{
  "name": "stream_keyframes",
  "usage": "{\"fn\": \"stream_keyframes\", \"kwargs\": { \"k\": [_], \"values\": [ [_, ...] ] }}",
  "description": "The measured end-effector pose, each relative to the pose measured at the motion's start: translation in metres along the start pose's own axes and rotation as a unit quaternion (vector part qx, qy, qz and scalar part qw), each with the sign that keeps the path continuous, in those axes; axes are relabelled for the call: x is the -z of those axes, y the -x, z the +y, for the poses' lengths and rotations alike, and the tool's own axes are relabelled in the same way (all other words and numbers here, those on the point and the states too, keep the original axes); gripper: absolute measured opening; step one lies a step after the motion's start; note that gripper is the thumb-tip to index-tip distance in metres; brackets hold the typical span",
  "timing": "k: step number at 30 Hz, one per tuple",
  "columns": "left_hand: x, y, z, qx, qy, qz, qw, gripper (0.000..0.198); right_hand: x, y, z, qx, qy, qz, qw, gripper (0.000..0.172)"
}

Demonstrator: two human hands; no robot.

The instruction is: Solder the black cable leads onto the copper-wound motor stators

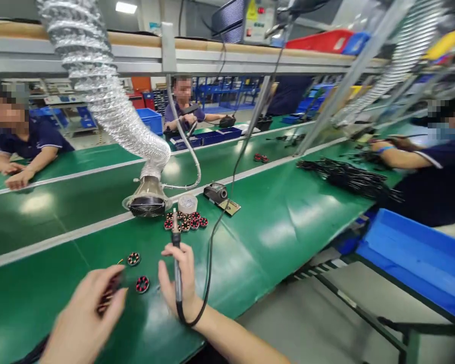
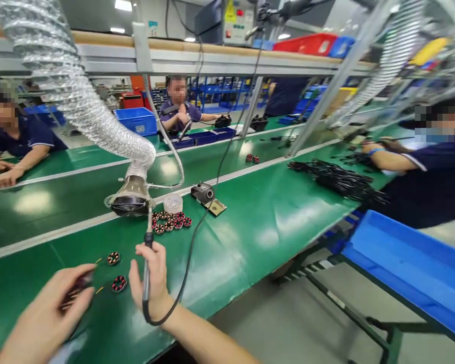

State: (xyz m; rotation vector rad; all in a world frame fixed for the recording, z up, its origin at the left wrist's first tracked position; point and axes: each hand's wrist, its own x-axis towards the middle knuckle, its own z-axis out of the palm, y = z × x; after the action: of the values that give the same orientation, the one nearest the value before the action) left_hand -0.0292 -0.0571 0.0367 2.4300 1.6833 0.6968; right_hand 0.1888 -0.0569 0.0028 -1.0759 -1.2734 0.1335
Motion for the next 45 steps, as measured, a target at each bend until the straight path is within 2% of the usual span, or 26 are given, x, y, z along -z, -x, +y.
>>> {"fn": "stream_keyframes", "kwargs": {
  "k": [1,3,5,8,11,13,14,16,19,21,23,26,29,32,36,40,43,45],
  "values": [
    [-0.011,0.001,0.025,-0.016,0.001,-0.056,0.998,0.035,0.005,-0.002,-0.001,-0.005,0.007,0.011,1.000,0.036],
    [-0.036,-0.006,0.069,-0.049,-0.022,-0.102,0.993,0.034,0.016,-0.005,-0.002,-0.007,0.022,0.032,0.999,0.034],
    [-0.063,-0.019,0.102,-0.090,-0.042,-0.133,0.986,0.031,0.028,-0.005,-0.001,-0.004,0.041,0.047,0.998,0.033],
    [-0.095,-0.045,0.129,-0.120,-0.077,-0.142,0.980,0.031,0.043,-0.002,0.004,0.000,0.074,0.057,0.996,0.030],
    [-0.102,-0.070,0.138,-0.123,-0.092,-0.111,0.982,0.049,0.056,0.005,0.011,0.015,0.089,0.064,0.994,0.028],
    [-0.091,-0.079,0.133,-0.127,-0.084,-0.065,0.986,0.063,0.062,0.008,0.014,0.032,0.092,0.058,0.994,0.030],
    [-0.082,-0.079,0.127,-0.125,-0.076,-0.043,0.988,0.063,0.065,0.010,0.015,0.038,0.093,0.046,0.994,0.031],
    [-0.060,-0.072,0.107,-0.102,-0.046,-0.012,0.994,0.051,0.070,0.012,0.017,0.044,0.089,0.010,0.995,0.034],
    [-0.027,-0.047,0.064,-0.020,0.056,0.011,0.998,0.030,0.067,0.016,0.019,0.023,0.059,-0.072,0.995,0.036],
    [-0.011,-0.030,0.034,0.049,0.123,0.039,0.990,0.028,0.057,0.020,0.018,0.003,0.033,-0.143,0.989,0.038],
    [-0.002,-0.016,0.011,0.107,0.148,0.085,0.980,0.028,0.043,0.023,0.017,-0.005,0.015,-0.221,0.975,0.043],
    [0.002,-0.002,-0.005,0.140,0.149,0.109,0.973,0.028,0.020,0.026,0.013,0.009,0.009,-0.316,0.949,0.054],
    [-0.001,0.007,-0.004,0.131,0.155,0.049,0.978,0.029,0.001,0.025,0.009,0.029,0.019,-0.364,0.931,0.060],
    [-0.006,0.015,-0.001,0.137,0.174,-0.012,0.975,0.030,-0.010,0.023,0.008,0.040,0.031,-0.375,0.926,0.060],
    [-0.015,0.018,-0.004,0.153,0.196,-0.022,0.968,0.035,-0.017,0.021,0.012,0.046,0.037,-0.379,0.923,0.057],
    [-0.020,0.010,-0.012,0.166,0.227,-0.065,0.957,0.035,-0.023,0.017,0.019,0.055,0.032,-0.389,0.919,0.056],
    [-0.018,0.007,-0.016,0.157,0.166,-0.045,0.973,0.034,-0.027,0.012,0.023,0.052,0.031,-0.384,0.921,0.058],
    [-0.016,0.007,-0.013,0.148,0.063,0.013,0.987,0.034,-0.029,0.010,0.025,0.048,0.026,-0.382,0.923,0.057]
  ]
}}
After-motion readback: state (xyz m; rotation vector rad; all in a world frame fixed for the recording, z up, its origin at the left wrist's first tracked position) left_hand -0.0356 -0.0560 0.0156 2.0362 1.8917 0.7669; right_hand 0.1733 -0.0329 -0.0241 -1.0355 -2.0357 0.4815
